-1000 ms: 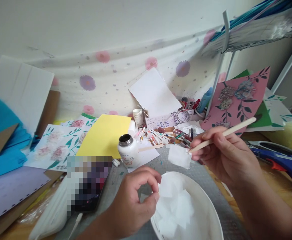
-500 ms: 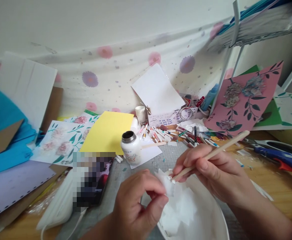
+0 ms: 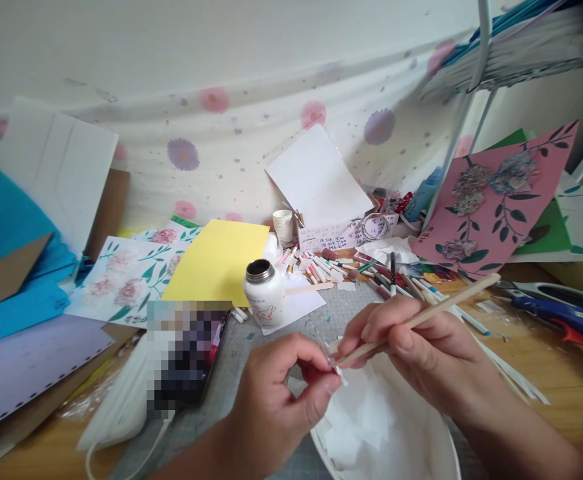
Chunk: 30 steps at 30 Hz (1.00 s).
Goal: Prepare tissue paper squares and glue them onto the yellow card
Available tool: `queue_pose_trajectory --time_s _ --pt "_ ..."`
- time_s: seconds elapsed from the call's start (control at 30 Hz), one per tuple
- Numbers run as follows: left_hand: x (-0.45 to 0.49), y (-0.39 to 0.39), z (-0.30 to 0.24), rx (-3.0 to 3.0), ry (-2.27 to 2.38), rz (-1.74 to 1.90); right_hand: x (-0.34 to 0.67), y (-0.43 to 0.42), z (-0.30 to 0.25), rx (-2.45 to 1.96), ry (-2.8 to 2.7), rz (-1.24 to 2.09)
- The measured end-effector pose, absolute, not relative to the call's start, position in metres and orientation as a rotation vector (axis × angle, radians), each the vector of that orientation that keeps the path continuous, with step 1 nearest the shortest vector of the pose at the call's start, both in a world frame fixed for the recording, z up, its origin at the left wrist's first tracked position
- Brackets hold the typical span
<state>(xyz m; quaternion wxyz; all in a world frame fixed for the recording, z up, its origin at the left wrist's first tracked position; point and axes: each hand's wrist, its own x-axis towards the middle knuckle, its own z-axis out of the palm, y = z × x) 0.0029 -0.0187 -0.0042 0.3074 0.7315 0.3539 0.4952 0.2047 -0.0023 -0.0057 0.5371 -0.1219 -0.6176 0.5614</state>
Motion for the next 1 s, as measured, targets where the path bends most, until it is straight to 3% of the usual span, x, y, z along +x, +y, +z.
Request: queue_pose_trajectory --time_s 0.33,0.7,1.0 --pt "0.000 -0.015 -0.007 1.792 0.855 1.284 0.206 -0.002 -0.005 -0.291 -1.482 1.342" --pt "0.003 -0.014 -0.002 1.415 0.961 1.125 0.206 -0.004 0.005 -0.341 -1.795 0.926" --pt "0.002 -0.015 -0.005 1.407 0.893 1.145 0.205 -0.004 0.004 -0.378 -1.711 0.981"
